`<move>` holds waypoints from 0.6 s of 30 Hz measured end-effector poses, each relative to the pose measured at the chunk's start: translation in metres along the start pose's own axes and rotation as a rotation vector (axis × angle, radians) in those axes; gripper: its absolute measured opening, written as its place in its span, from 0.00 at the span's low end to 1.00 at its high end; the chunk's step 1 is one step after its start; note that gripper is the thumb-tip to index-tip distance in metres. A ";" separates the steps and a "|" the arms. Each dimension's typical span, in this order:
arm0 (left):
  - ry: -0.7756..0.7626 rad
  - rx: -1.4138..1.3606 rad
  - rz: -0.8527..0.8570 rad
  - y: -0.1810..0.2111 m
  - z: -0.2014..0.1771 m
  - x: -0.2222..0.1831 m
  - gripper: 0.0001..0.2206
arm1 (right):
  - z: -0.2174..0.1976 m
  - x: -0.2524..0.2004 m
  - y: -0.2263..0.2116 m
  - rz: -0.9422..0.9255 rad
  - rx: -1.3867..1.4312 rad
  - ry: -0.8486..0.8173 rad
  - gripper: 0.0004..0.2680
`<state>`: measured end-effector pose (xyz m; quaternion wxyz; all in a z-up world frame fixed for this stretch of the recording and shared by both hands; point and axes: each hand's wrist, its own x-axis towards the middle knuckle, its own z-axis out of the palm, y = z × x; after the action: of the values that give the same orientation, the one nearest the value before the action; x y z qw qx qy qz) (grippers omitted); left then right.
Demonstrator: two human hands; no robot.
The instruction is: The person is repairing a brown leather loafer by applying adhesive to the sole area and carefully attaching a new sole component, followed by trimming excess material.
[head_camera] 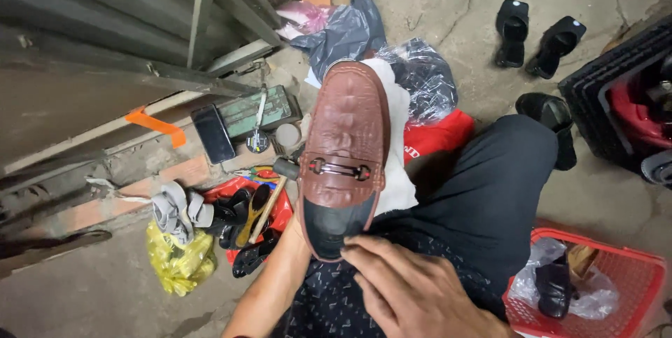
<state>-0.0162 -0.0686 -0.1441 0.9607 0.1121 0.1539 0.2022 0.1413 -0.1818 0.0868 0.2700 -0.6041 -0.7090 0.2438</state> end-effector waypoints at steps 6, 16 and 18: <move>0.031 0.056 0.032 -0.002 0.003 0.016 0.32 | 0.036 0.004 0.012 0.120 0.079 -0.038 0.15; 0.297 0.225 0.095 -0.004 0.031 0.023 0.28 | 0.002 0.006 0.033 0.233 0.099 -0.228 0.18; 0.258 0.262 0.102 -0.002 0.042 0.025 0.30 | -0.007 -0.003 0.037 0.027 -0.086 0.272 0.13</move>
<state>0.0199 -0.0660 -0.1120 0.8988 0.2169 0.2948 0.2413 0.1731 -0.1795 0.0671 0.3339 -0.6521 -0.6676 0.1327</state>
